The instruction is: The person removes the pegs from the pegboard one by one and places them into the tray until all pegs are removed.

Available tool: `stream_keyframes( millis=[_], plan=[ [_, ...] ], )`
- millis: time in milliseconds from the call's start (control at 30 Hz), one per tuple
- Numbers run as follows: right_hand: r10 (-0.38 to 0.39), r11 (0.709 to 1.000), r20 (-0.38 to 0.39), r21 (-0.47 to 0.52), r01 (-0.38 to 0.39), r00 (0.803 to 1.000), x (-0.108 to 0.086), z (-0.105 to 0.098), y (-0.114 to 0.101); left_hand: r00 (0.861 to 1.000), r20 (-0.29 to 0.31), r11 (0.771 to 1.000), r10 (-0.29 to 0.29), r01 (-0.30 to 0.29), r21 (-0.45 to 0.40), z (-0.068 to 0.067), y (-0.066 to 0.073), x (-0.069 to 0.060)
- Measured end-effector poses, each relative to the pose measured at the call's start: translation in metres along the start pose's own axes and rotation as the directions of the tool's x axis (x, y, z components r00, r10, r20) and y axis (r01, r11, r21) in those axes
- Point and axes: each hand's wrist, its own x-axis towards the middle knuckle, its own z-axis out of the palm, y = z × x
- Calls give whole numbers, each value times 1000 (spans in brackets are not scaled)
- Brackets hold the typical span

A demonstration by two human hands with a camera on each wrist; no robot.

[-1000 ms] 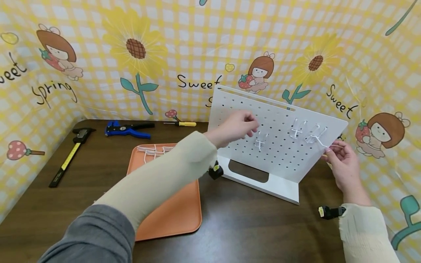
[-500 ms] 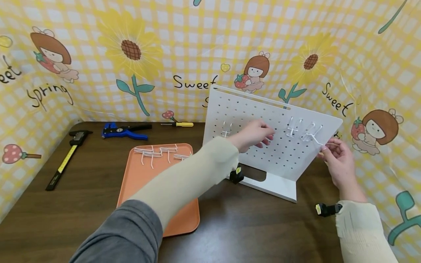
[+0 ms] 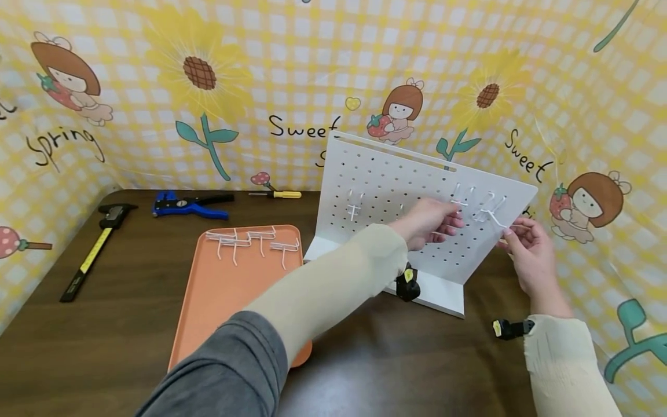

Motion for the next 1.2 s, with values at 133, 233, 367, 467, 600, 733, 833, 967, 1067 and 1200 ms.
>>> stream_keyframes(
  millis=[133, 233, 367, 467, 600, 733, 833, 967, 1067, 1200],
  plan=[
    [-17, 1000, 1, 2, 17, 1000, 1, 3, 0, 999, 25, 999, 34, -34, -22, -1, -3, -2],
    [-27, 1000, 3, -12, 27, 1000, 1, 4, -1, 996, 42, 997, 75, -75, -10, -6, -5, -5],
    [-23, 1000, 0, -8, 23, 1000, 0, 2, -2, 989, 73, 991, 130, -131, 16, -17, -6, -14],
    [-17, 1000, -14, 18, 18, 1000, -2, -1, -4, 979, 103, 980, 173, -181, 79, -30, -4, -23],
    [-16, 999, -22, 29, 16, 1000, -3, -2, -5, 960, 132, 933, 247, -272, 237, -63, -1, -36],
    [-9, 1000, -3, 3, 9, 1000, -1, 1, -5, 945, 100, 877, 310, -325, 353, -110, 0, -55],
    [-7, 1000, 7, -5, 7, 1000, 1, 3, -5, 944, 11, 874, 328, -308, 376, -145, 1, -72],
    [2, 1000, 11, -5, -2, 1000, 1, 3, -4, 941, -105, 886, 322, -260, 385, -187, -1, -95],
    [2, 1000, 18, 9, -2, 1000, -1, 2, -3, 941, -141, 885, 307, -228, 406, -217, -5, -113],
    [-33, 998, 19, 59, 32, 999, -2, 3, -2, 937, -190, 887, 293, -192, 420, -253, -9, -136]
  ],
)
